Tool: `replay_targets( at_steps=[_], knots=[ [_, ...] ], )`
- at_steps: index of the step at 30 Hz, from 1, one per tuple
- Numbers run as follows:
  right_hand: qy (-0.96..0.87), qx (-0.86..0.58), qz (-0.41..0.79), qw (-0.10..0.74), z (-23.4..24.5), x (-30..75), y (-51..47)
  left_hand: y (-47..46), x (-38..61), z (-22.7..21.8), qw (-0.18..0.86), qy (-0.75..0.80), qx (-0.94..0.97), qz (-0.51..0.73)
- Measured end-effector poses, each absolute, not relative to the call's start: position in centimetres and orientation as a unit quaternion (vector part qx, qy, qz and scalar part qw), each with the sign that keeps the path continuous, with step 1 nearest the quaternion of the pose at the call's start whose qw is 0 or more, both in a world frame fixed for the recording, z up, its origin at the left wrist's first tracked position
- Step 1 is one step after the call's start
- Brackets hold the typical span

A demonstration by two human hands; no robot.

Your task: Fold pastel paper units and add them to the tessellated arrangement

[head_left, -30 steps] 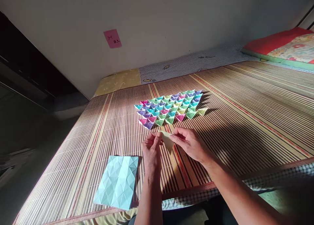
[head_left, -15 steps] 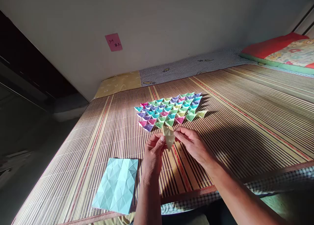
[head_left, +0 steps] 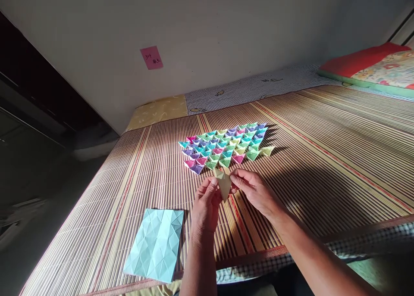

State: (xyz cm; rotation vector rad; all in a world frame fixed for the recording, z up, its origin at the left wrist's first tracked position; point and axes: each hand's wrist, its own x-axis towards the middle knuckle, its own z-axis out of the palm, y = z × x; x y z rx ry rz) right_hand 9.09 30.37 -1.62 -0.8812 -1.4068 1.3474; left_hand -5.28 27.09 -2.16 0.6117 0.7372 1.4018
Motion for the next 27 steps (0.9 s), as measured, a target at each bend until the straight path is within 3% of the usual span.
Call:
replay_targets(
  at_steps=[8, 17, 22, 27],
  knots=[
    [-0.574, -0.363, 0.559, 0.475, -1.7, 9.0, 30.4, 27.0, -4.9, -2.2, 0.647, 0.35, 0.272, 0.621],
    [-0.552, -0.396, 0.553, 0.482, -3.9, 9.4, 30.6, 26.4, -3.3, -0.7, 0.568, 0.414, 0.401, 0.587],
    [-0.596, -0.462, 0.357, 0.551, -3.4, 9.0, 30.2, 26.8, -3.3, -1.8, 0.545, 0.404, 0.333, 0.655],
    [-0.687, -0.45, 0.236, 0.519, -1.9, 8.1, 28.8, 26.8, -3.4, -2.4, 0.471, 0.43, 0.331, 0.695]
  ],
)
